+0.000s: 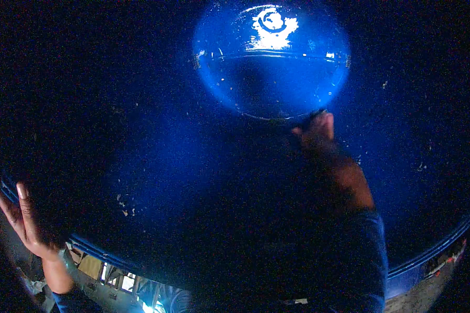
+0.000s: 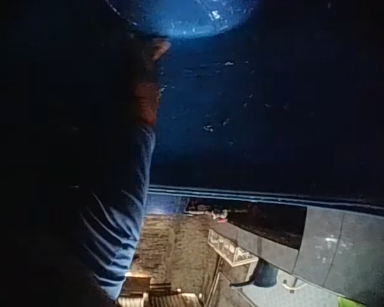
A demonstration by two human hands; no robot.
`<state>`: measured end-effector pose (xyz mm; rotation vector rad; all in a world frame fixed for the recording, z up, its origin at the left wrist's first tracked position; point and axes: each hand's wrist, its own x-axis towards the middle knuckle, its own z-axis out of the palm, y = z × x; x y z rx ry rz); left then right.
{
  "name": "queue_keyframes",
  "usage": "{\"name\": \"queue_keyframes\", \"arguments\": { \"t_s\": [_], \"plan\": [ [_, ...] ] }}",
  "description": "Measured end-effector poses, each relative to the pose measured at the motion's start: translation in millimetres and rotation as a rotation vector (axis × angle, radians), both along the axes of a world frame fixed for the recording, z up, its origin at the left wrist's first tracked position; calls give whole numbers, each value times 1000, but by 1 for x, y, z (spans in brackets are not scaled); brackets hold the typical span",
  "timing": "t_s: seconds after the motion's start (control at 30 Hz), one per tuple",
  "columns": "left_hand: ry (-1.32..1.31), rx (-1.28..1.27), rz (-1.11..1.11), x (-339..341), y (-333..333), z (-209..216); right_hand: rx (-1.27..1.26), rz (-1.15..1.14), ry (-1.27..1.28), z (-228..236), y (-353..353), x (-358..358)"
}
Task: The person scrubs the interior and exterior of a large blue plastic tub using a small scrubber and a blue plastic scoop to pour water for rinsing.
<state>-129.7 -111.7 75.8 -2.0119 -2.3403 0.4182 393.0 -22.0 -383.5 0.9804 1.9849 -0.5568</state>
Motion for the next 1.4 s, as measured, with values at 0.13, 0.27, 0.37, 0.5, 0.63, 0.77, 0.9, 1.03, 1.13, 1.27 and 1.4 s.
{"name": "queue_keyframes", "arguments": {
  "t_s": [0.13,0.27,0.37,0.5,0.63,0.77,0.9,1.03,1.13,1.27,1.4],
  "plan": [
    [-178,171,319,6,-10,4,-367,-325,18,63,8,-107],
    [-161,182,379,3,-13,7,-597,-499,624,33,-86,-236],
    [-136,129,328,4,-8,9,-55,-734,986,11,-107,-298],
    [86,-202,57,-2,-16,33,-714,-534,326,-20,-91,-166],
    [-132,-79,400,-26,-33,51,-26,6,-73,-37,6,-3],
    [-170,214,697,-28,-50,41,271,-74,-203,-62,15,8],
    [-3,151,623,-7,-29,27,-263,-387,51,-28,-79,-124],
    [-166,117,601,-27,-42,40,-617,-805,70,-13,-90,-192],
    [-29,13,467,-23,-44,45,-404,-475,-167,0,-57,-146],
    [28,64,493,-12,-42,40,157,-21,-407,-27,7,-48],
    [19,104,487,-13,-35,27,437,-562,-88,-115,6,-33]
  ]
}}
